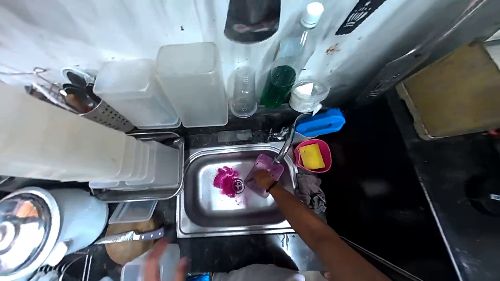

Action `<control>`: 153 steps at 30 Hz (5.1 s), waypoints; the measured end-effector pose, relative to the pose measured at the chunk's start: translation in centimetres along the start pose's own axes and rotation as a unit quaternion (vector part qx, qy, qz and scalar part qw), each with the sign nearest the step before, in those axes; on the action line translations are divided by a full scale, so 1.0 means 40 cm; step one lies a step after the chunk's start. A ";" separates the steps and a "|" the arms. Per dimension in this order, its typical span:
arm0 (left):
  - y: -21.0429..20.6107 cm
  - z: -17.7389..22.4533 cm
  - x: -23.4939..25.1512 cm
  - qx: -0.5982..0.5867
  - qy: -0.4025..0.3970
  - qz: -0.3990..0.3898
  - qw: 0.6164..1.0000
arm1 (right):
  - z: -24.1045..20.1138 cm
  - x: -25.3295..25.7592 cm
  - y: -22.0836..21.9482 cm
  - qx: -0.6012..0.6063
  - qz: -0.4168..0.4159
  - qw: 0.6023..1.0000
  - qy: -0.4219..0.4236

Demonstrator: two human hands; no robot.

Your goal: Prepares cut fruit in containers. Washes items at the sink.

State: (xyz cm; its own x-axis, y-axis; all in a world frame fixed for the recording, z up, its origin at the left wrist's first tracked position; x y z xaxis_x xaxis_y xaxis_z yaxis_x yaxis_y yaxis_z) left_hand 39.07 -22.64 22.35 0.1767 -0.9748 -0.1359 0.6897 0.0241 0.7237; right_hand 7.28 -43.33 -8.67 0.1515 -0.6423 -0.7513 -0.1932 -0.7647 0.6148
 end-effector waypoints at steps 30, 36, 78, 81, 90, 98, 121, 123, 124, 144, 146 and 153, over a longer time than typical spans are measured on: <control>-0.834 0.143 0.375 -0.293 0.026 -0.113 0.949 | 0.057 -0.106 0.153 0.243 0.164 0.955 0.043; -0.863 0.222 0.397 -0.568 0.378 -0.183 0.708 | 0.024 -0.256 0.172 0.172 0.226 0.949 0.138; -0.448 -0.360 0.294 -0.364 0.243 0.271 0.857 | 0.122 -0.311 0.246 0.483 0.352 0.791 0.130; -0.335 -0.441 0.319 -0.472 0.383 0.374 0.700 | 0.145 -0.288 0.249 0.428 0.348 0.827 0.108; -0.258 -0.347 0.262 -0.597 0.365 0.455 0.550 | 0.026 -0.250 0.177 0.540 0.267 0.787 0.133; -0.226 -0.043 -0.110 -0.732 0.310 0.387 0.468 | 0.017 -0.250 0.146 0.520 0.282 0.793 0.145; -0.877 0.166 0.406 -0.702 0.320 0.003 0.636 | 0.054 -0.332 0.133 0.491 0.208 0.835 0.133; -0.861 0.132 0.430 -0.696 0.294 0.081 0.650 | 0.096 -0.299 0.138 0.352 0.269 0.888 0.129; -0.838 0.107 0.434 -0.670 0.265 0.116 0.684 | 0.098 -0.266 0.135 0.247 0.267 0.924 0.120; -0.715 0.016 0.377 -0.512 0.227 0.075 0.825 | 0.026 -0.067 0.088 0.405 0.089 0.910 0.009; -0.693 0.032 0.362 -0.570 0.238 0.030 0.786 | 0.110 -0.066 0.078 0.508 0.121 0.853 -0.002; -0.305 -0.073 0.102 -0.350 -0.083 0.198 0.912 | 0.089 -0.130 0.079 0.518 0.149 0.840 0.065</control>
State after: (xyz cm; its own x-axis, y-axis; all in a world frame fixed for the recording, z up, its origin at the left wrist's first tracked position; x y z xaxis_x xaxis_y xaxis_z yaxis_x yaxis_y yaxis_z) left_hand 33.43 -26.28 10.99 0.4404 -0.8777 0.1887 0.8845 0.4602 0.0765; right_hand 2.42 -42.24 -3.68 0.0379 -0.8488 -0.5274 -0.9711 -0.1558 0.1809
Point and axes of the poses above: each hand's wrist, its own x-axis towards the middle knuckle, its own y-axis out of the back of the hand, z = x × y, the point moved 6 cm from there along x, towards the middle knuckle, and after that the axes turned 5 degrees about -y, right-handed, at the moved point
